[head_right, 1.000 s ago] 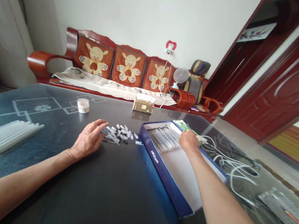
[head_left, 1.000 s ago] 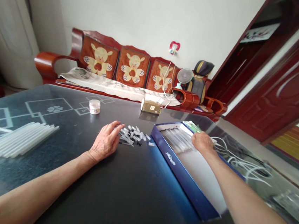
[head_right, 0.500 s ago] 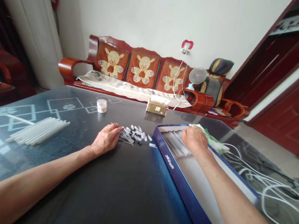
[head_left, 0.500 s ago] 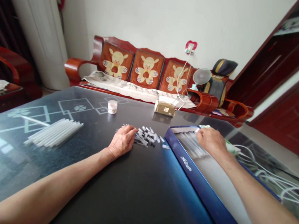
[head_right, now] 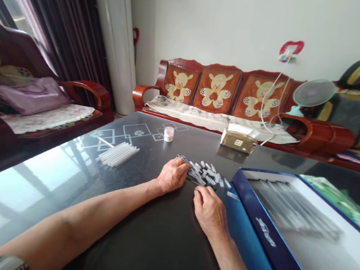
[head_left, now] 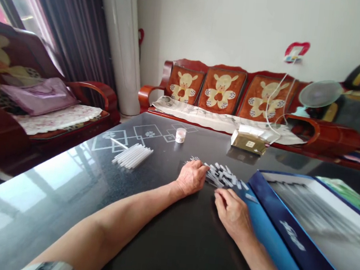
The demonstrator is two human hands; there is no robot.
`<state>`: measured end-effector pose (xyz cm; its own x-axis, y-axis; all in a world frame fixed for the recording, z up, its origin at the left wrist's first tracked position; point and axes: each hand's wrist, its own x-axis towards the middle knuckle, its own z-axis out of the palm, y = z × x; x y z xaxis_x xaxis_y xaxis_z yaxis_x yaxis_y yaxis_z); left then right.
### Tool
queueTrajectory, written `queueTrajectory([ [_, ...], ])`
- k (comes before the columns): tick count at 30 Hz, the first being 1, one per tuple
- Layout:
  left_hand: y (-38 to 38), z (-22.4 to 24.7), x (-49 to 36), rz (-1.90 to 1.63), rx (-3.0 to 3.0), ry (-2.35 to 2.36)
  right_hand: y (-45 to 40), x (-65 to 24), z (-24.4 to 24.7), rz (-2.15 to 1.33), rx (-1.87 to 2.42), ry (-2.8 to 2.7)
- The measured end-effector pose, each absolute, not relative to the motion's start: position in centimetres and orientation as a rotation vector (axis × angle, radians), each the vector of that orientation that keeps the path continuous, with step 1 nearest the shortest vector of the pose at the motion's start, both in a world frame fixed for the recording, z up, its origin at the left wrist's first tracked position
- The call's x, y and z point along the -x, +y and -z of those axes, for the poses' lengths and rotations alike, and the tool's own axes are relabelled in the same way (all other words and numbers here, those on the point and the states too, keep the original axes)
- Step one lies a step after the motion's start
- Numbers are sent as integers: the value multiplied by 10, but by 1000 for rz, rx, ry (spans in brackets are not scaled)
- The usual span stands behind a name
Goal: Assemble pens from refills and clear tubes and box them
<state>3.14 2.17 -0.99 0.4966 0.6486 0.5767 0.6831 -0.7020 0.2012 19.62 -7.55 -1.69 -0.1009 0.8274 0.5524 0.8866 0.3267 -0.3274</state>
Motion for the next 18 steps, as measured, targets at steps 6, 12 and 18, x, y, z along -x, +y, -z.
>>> queueTrajectory([
  [6,37,-17,-20,717,2551,-1556,-74,-198,14,88,1565,-1936],
  [12,64,-55,56,456,2333,-1697,-74,-198,17,89,1589,-1920],
  [18,60,-34,154,293,2152,-2098,-74,-197,16,120,1612,-1937],
])
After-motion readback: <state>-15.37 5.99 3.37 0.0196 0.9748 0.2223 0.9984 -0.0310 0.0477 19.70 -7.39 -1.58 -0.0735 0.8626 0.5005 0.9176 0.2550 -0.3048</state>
